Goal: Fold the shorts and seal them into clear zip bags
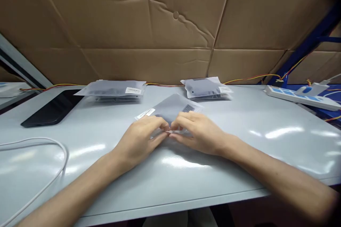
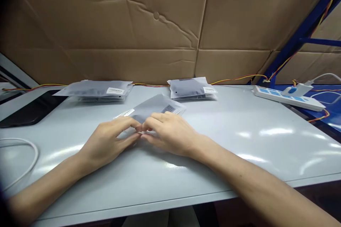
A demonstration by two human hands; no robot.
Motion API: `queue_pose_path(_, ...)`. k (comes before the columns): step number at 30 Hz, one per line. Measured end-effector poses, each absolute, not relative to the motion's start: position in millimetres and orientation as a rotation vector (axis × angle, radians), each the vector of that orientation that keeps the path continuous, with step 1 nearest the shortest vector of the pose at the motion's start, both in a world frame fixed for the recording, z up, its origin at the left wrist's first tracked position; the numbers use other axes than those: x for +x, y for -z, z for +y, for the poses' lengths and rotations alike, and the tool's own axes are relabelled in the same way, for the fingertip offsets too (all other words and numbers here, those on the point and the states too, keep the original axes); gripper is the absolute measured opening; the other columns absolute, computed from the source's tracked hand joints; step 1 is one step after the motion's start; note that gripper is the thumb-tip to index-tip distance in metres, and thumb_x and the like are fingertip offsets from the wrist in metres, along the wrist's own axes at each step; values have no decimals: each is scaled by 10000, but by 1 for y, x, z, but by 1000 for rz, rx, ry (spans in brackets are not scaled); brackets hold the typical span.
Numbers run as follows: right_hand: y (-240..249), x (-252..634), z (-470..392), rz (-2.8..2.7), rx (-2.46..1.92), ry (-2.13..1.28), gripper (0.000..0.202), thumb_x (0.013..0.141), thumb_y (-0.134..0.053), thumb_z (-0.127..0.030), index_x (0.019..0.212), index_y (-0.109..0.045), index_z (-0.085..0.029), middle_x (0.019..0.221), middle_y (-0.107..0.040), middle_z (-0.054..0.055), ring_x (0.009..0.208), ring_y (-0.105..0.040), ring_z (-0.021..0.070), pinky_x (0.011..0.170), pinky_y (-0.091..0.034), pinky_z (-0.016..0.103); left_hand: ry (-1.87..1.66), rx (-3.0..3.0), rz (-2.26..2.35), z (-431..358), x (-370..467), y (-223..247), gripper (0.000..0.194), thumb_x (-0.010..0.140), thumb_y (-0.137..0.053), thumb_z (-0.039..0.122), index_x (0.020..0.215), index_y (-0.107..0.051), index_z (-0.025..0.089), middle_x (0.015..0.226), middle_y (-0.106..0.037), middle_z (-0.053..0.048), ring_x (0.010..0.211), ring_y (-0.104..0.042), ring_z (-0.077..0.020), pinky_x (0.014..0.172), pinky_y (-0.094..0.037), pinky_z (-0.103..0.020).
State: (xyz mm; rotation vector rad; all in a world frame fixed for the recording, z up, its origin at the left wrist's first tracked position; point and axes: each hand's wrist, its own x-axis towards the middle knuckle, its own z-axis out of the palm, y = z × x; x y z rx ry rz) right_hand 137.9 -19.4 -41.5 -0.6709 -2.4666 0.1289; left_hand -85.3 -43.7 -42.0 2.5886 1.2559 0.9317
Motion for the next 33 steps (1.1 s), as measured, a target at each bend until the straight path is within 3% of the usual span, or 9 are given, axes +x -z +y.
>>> queue_pose_path(14, 35, 139, -18, -2458, -645, 152, 178, 1014, -568, -281, 867, -622, -196, 870, -708, 46, 764, -598, 157, 672, -397, 295, -990, 2606, 1167, -47, -84, 37, 190, 974, -477, 137, 903, -623, 235, 875, -725, 16, 784, -667, -149, 706, -516, -281)
queue_pose_path(33, 25, 141, -17, -2434, -614, 300, 211, 1005, -543, -216, 806, -614, -213, 850, -695, 34, 762, -572, 168, 684, -379, 317, -1285, 2646, 1110, -48, -81, 27, 179, 960, -535, 127, 851, -615, 244, 853, -735, 28, 795, -647, -155, 752, -525, -323)
